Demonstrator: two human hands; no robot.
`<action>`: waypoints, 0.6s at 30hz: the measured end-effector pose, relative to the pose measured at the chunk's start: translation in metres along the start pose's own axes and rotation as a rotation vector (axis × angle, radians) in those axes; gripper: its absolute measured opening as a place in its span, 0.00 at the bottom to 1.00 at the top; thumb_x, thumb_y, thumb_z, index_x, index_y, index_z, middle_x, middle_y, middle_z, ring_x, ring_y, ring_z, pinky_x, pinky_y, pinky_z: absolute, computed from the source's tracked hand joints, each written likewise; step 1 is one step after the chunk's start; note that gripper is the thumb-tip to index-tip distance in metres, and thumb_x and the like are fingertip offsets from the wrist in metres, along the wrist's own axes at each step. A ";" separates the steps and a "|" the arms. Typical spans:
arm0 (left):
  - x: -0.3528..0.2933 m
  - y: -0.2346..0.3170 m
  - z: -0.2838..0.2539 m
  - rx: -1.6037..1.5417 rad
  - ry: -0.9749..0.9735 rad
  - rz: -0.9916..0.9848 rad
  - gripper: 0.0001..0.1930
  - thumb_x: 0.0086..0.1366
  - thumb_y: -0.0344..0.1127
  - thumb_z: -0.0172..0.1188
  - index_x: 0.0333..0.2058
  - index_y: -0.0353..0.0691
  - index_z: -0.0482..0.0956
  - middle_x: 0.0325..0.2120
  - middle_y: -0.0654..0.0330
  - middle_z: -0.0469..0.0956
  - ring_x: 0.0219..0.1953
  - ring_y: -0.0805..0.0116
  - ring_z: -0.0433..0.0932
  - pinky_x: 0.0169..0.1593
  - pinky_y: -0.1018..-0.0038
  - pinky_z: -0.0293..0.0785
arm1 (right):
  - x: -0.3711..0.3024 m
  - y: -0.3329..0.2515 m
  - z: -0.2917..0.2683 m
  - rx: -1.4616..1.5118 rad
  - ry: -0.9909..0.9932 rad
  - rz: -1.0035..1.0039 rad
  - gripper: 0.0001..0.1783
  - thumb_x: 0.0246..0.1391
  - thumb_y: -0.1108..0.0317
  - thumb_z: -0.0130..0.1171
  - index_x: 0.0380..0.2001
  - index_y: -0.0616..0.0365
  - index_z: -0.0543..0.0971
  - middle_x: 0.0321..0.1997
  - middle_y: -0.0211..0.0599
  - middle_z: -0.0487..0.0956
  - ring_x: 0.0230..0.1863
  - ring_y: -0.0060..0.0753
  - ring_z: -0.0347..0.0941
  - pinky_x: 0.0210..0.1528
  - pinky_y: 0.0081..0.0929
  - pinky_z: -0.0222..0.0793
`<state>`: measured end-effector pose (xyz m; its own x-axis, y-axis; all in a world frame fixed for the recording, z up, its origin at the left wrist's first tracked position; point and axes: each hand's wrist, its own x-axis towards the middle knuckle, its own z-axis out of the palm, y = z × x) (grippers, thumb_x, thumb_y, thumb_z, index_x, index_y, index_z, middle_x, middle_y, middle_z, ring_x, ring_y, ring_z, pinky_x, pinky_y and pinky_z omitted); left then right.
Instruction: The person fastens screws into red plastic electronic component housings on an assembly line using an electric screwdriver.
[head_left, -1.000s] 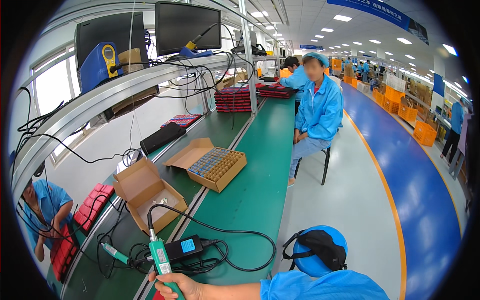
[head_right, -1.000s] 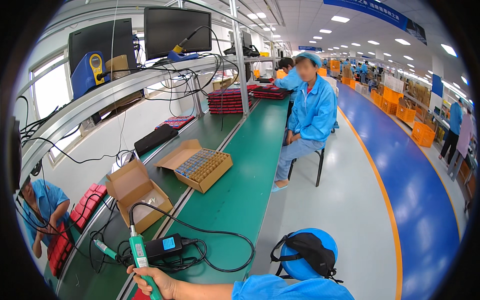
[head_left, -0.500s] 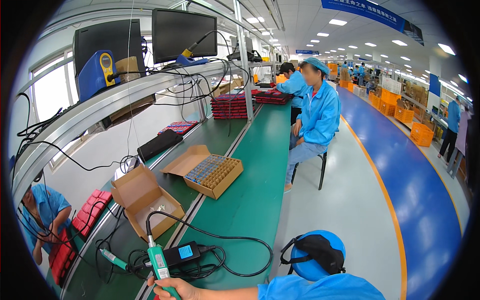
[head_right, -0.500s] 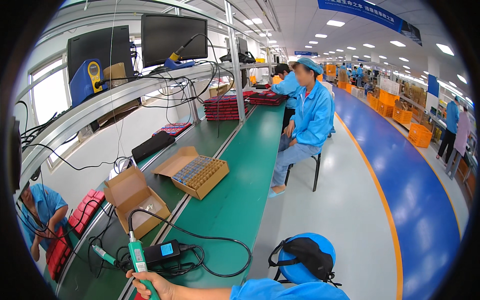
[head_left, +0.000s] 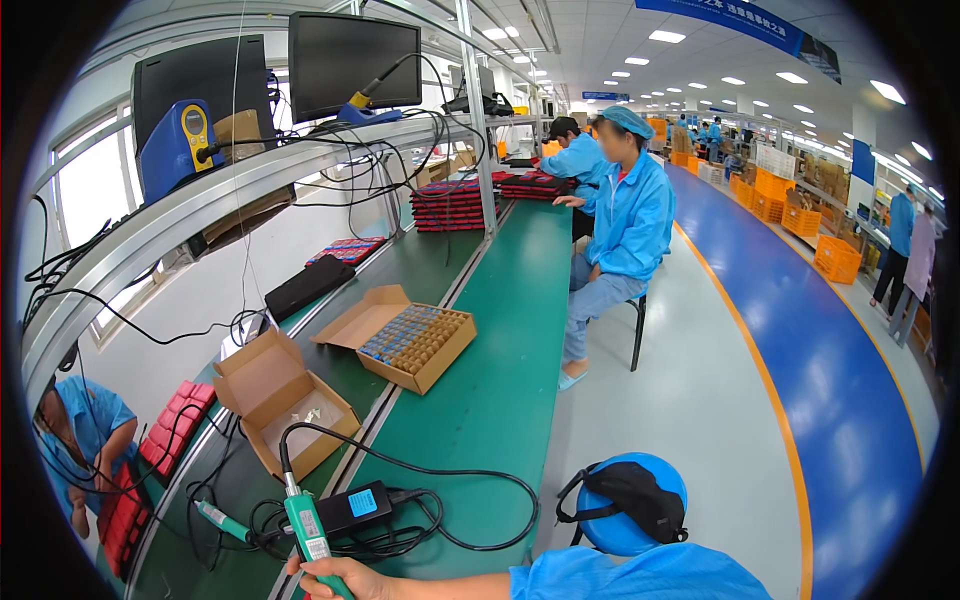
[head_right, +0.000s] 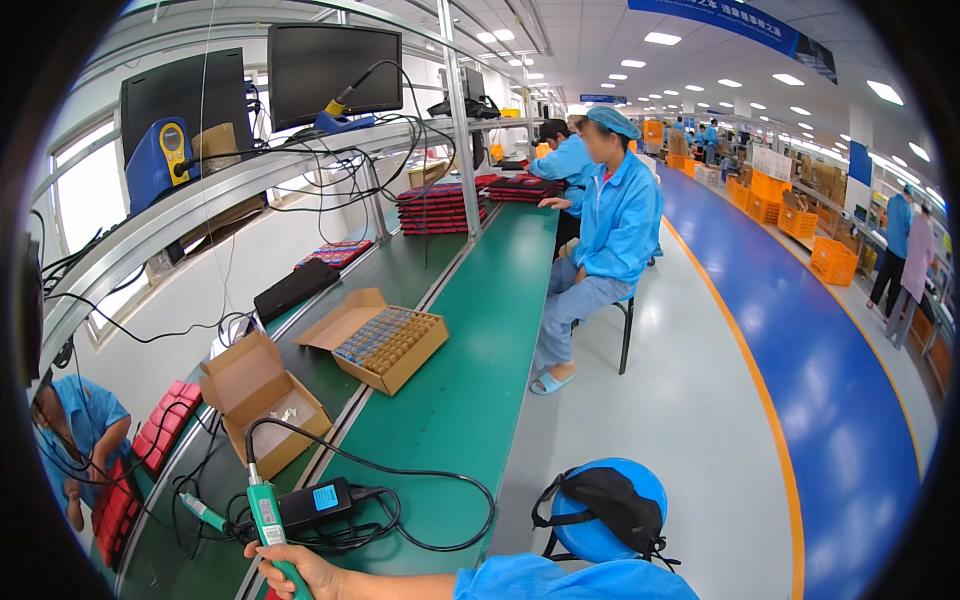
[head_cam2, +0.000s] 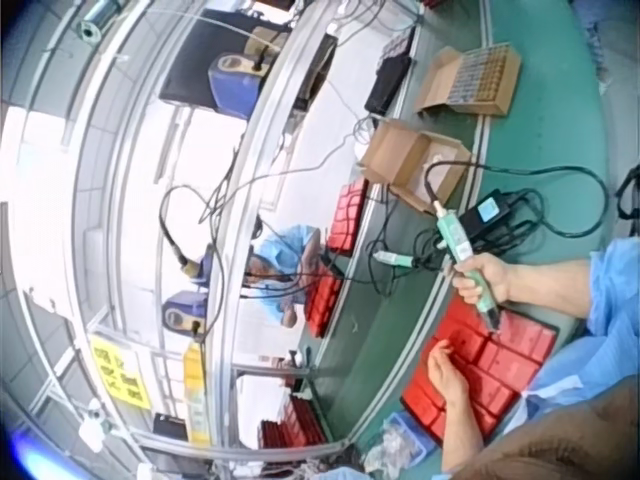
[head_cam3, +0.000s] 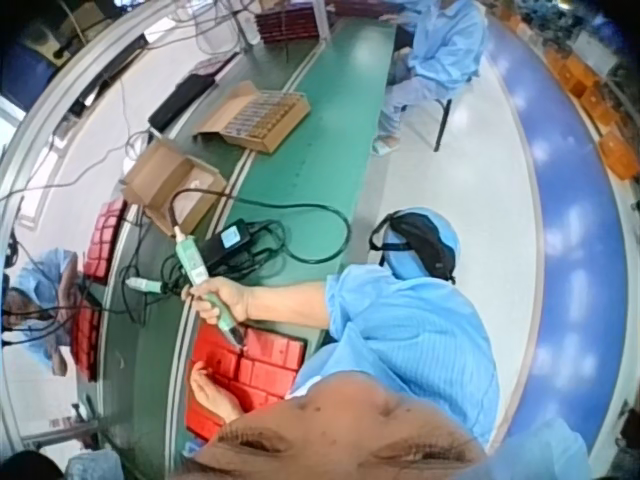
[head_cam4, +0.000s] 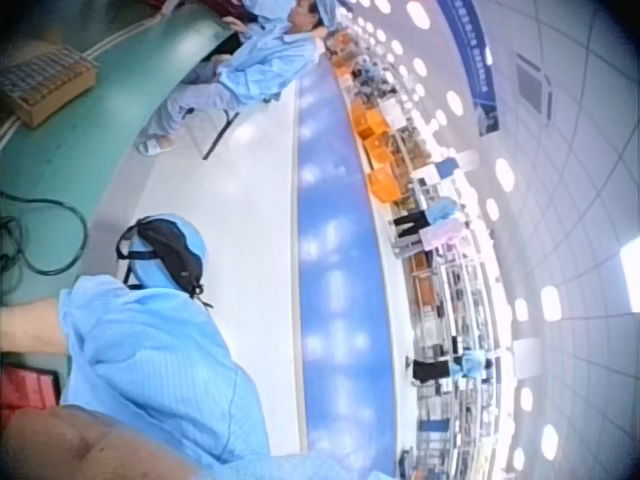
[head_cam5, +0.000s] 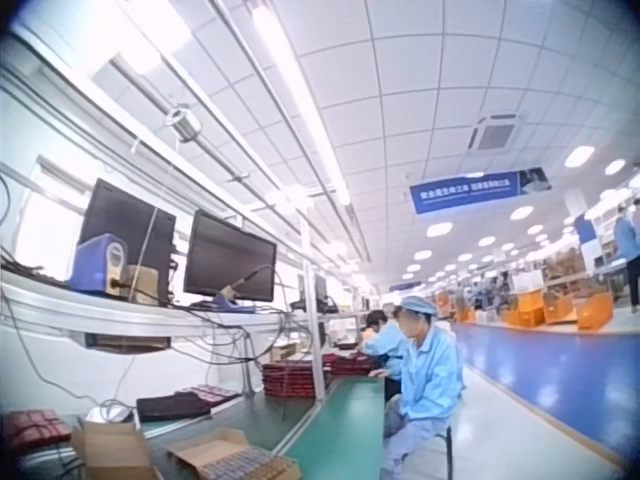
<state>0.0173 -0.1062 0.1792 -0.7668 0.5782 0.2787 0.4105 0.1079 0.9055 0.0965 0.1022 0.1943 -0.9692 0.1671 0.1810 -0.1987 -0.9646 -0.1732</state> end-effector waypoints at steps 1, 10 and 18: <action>0.000 0.001 0.000 -0.037 0.005 -0.037 0.14 0.66 0.40 0.43 0.36 0.35 0.72 0.30 0.63 0.71 0.33 0.72 0.67 0.39 0.77 0.63 | 0.000 0.000 0.000 -0.004 0.002 0.001 0.09 0.50 0.63 0.51 0.33 0.54 0.71 0.15 0.26 0.66 0.13 0.21 0.60 0.18 0.21 0.58; 0.000 -0.016 -0.004 -0.121 -0.043 0.059 0.08 0.64 0.33 0.48 0.37 0.36 0.71 0.36 0.62 0.72 0.36 0.73 0.68 0.41 0.76 0.65 | 0.001 0.001 0.001 -0.017 0.014 0.000 0.09 0.50 0.63 0.52 0.33 0.55 0.71 0.15 0.26 0.66 0.13 0.22 0.61 0.17 0.21 0.59; 0.000 -0.002 -0.001 -0.021 -0.007 -0.054 0.10 0.65 0.35 0.46 0.36 0.35 0.73 0.32 0.63 0.72 0.33 0.74 0.67 0.39 0.78 0.65 | 0.002 0.001 -0.002 -0.029 0.007 -0.003 0.09 0.51 0.62 0.51 0.33 0.55 0.71 0.15 0.26 0.66 0.13 0.22 0.61 0.17 0.21 0.60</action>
<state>0.0160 -0.1067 0.1772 -0.7838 0.5779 0.2274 0.3582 0.1215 0.9257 0.0943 0.1016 0.1927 -0.9695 0.1721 0.1744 -0.2060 -0.9578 -0.2003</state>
